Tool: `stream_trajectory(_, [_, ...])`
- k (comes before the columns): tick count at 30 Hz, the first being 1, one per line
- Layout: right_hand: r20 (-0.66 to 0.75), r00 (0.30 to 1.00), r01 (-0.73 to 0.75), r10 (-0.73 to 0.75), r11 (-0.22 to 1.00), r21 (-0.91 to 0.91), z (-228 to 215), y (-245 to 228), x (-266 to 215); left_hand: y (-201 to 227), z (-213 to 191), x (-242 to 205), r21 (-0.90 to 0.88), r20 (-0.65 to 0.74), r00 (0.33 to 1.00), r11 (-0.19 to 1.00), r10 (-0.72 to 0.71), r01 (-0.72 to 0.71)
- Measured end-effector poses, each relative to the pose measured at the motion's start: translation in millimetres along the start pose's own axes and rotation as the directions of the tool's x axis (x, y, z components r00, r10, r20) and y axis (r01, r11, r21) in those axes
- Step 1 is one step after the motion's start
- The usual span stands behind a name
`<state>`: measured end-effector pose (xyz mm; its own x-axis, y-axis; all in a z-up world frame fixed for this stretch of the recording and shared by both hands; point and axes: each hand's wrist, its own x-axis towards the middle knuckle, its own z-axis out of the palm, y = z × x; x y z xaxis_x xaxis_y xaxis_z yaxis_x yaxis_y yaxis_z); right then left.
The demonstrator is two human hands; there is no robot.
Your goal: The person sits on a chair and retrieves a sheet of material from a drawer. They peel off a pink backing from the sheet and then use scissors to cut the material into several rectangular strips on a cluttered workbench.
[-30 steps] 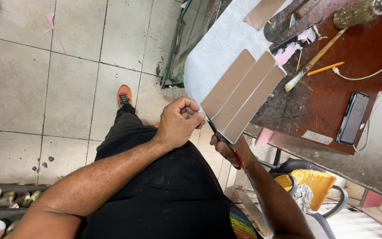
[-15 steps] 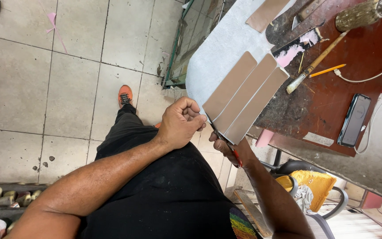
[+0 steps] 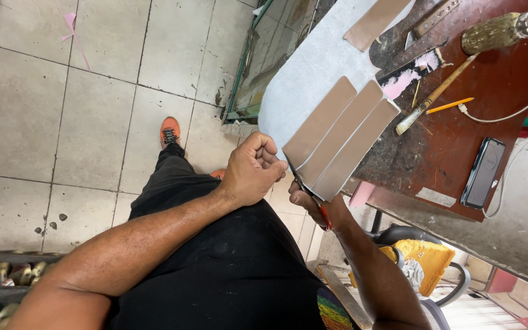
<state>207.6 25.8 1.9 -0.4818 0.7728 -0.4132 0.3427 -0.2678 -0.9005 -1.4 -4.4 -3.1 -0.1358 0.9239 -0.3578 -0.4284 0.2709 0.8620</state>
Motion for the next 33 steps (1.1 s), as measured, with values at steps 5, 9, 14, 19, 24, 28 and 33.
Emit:
stream_trajectory(5, [0.019,1.0,-0.002,0.002,1.0,0.014,3,-18,3,3,-4,1,0.049,0.007,1.0,0.999,0.011,-0.011])
stream_trajectory(9, [0.018,0.999,0.039,-0.039,0.999,-0.001,0,-14,8,7,-5,2,0.081,0.023,1.0,0.996,0.017,-0.019])
stream_trajectory(14, [0.068,0.996,0.064,-0.061,0.997,-0.047,-3,5,12,1,-6,2,0.078,0.022,0.999,0.996,0.041,-0.042])
stream_trajectory(19, [0.02,0.998,0.064,-0.064,0.997,-0.031,5,-29,6,0,-8,4,0.107,0.032,0.997,0.991,0.071,-0.074])
stream_trajectory(24, [0.03,0.997,0.07,-0.068,0.994,-0.089,4,-17,13,1,-8,3,0.114,0.038,0.999,0.993,0.037,-0.041])
stream_trajectory(28, [0.028,0.998,0.06,-0.056,0.984,-0.167,-1,-8,10,2,-9,4,0.128,0.039,0.999,0.991,0.026,-0.031])
stream_trajectory(33, [0.019,1.0,-0.006,0.01,0.976,-0.219,-9,-18,-2,-7,-16,12,0.161,0.035,0.999,0.987,0.012,-0.017])
